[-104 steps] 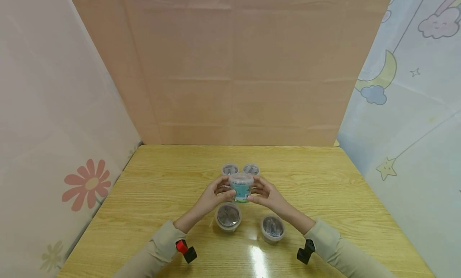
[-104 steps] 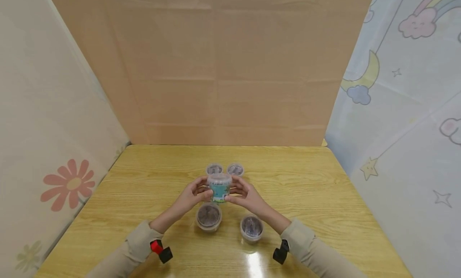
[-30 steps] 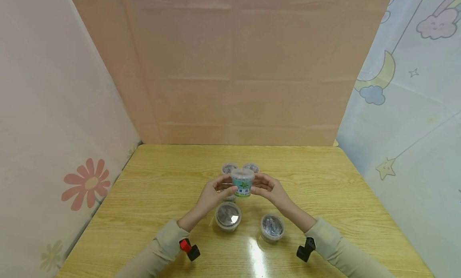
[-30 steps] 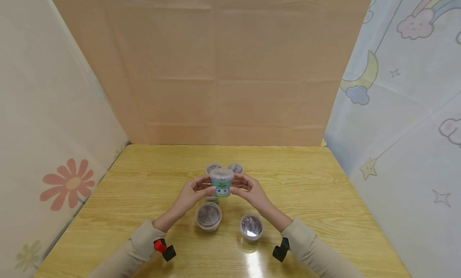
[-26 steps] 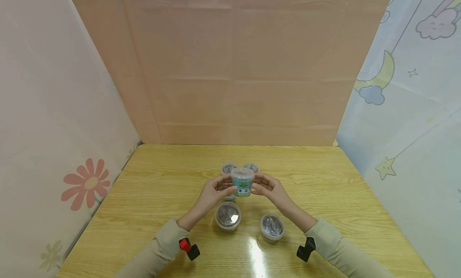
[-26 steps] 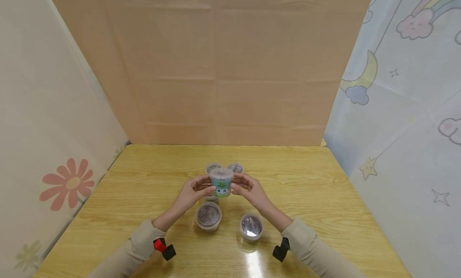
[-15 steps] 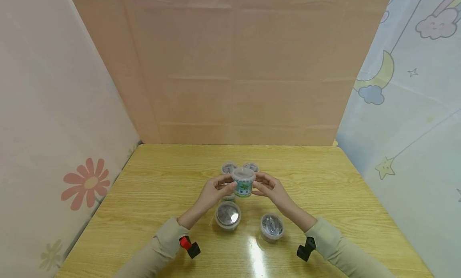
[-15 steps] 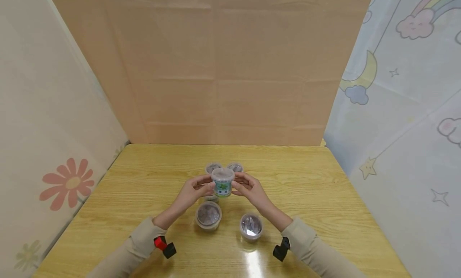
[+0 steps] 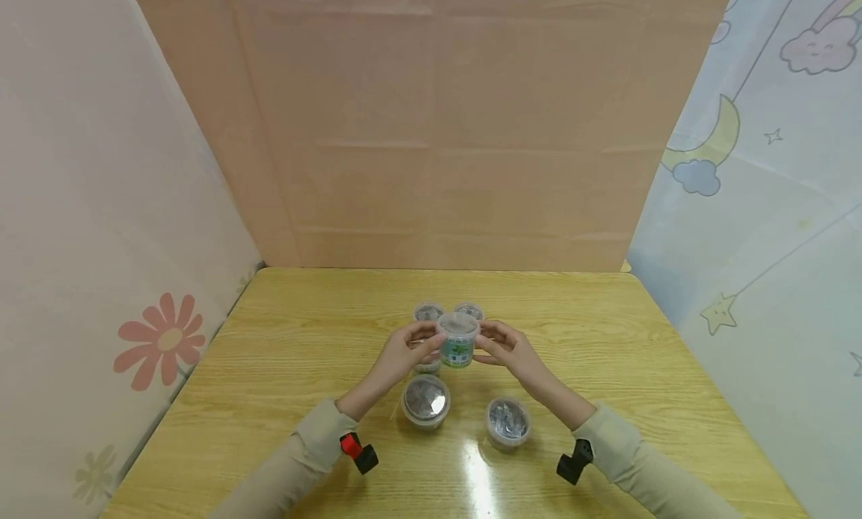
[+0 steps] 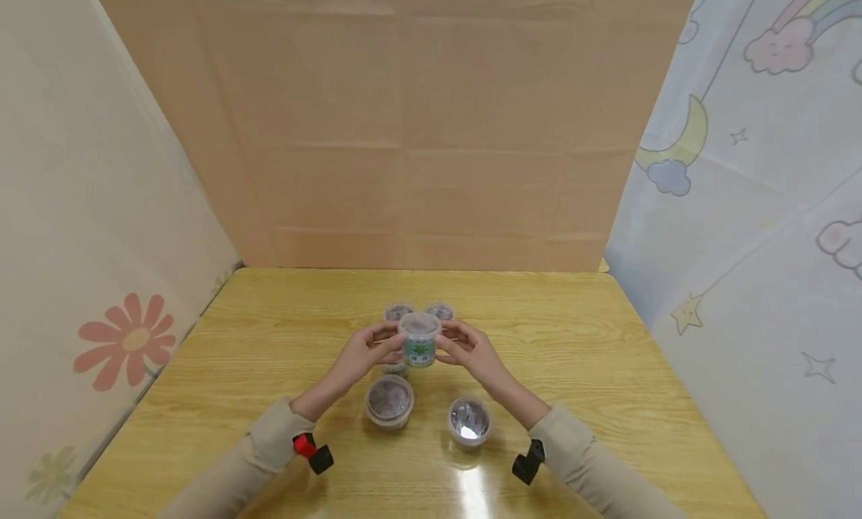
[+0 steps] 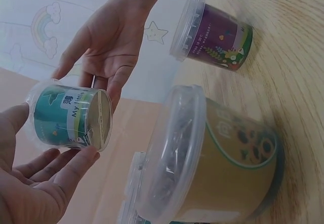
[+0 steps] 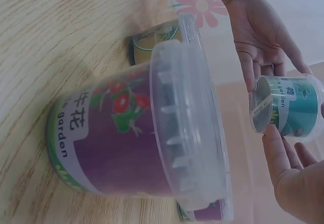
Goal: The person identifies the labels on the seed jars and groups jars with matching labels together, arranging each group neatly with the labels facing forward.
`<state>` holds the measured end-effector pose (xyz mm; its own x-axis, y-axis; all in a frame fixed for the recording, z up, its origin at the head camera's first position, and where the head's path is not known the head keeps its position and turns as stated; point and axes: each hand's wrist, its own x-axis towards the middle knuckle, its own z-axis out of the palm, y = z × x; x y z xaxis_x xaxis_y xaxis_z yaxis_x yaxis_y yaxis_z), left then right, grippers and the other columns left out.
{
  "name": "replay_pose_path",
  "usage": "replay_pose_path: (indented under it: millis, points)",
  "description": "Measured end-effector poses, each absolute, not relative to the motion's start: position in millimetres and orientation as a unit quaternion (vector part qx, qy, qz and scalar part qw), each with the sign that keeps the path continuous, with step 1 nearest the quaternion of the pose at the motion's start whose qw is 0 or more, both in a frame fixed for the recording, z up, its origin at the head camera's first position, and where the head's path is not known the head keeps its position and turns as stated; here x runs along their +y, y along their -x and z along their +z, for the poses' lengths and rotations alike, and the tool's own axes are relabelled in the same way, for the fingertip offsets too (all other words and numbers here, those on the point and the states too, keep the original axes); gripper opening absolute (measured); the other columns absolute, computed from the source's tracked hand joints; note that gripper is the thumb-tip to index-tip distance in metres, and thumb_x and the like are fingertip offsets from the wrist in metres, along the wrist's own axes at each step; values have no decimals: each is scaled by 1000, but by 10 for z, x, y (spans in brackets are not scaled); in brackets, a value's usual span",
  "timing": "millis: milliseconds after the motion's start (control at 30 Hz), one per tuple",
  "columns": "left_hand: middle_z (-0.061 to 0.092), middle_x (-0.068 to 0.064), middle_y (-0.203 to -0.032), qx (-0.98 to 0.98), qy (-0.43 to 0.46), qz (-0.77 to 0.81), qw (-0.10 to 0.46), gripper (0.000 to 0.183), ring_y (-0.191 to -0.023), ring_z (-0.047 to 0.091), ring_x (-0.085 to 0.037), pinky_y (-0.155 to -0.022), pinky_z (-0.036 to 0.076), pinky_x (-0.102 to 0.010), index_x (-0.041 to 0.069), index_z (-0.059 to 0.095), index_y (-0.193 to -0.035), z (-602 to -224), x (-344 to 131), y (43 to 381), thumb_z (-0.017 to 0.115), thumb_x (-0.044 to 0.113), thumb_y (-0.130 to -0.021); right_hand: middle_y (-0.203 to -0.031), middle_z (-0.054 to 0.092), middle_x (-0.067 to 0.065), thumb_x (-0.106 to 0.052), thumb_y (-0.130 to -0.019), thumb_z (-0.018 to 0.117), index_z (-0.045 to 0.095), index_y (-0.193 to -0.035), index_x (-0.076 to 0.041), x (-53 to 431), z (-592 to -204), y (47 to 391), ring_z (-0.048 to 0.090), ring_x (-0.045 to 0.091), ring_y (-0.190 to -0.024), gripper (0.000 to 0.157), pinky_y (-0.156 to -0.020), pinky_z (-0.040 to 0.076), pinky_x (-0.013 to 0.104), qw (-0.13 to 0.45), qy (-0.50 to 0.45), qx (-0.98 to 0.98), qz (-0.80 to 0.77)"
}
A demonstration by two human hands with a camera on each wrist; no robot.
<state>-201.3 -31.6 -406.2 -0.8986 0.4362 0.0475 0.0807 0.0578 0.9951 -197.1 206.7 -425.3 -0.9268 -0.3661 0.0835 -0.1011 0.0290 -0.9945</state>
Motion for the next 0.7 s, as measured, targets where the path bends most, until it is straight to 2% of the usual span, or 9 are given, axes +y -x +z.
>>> replay_pose_path:
  millis: [133, 333, 467, 600, 700]
  points:
    - [57, -19, -120, 715, -183, 662, 132, 43, -104, 61, -29, -87, 51, -47, 0, 49, -129, -4223, -289, 2120, 58, 22, -93, -121, 49, 24, -20, -96, 53, 41, -132, 4, 2088, -4272, 1988, 60, 12, -101, 46, -87, 51, 41, 94, 157, 713, -677]
    - [59, -16, -120, 736, -188, 641, 110, 50, -106, 60, -27, -82, 54, -33, 2, 50, -129, -4325, -258, 2175, 60, 33, -91, -124, 47, 27, -21, -95, 54, 41, -133, 4, 2108, -4282, 1990, 60, 11, -102, 47, -90, 49, 46, 93, 160, 715, -674]
    - [57, -15, -123, 739, -190, 637, 110, 56, -107, 60, -27, -81, 54, -29, 6, 46, -134, -4347, -239, 2200, 61, 36, -89, -124, 48, 27, -20, -94, 55, 42, -132, 4, 2127, -4296, 1999, 60, 10, -101, 47, -91, 48, 47, 87, 161, 717, -673]
    - [56, -17, -124, 739, -199, 633, 114, 53, -106, 60, -29, -81, 55, -32, 8, 43, -137, -4328, -236, 2197, 60, 29, -91, -122, 50, 25, -18, -94, 55, 43, -132, 5, 2143, -4334, 2014, 61, 10, -101, 45, -90, 48, 46, 84, 162, 721, -668]
    - [55, -23, -123, 743, -221, 623, 107, 50, -106, 60, -34, -81, 55, -35, 0, 41, -137, -4232, -244, 2146, 57, 19, -93, -121, 51, 21, -17, -94, 55, 43, -132, 4, 2151, -4362, 2018, 60, 10, -102, 45, -91, 47, 48, 83, 159, 723, -667]
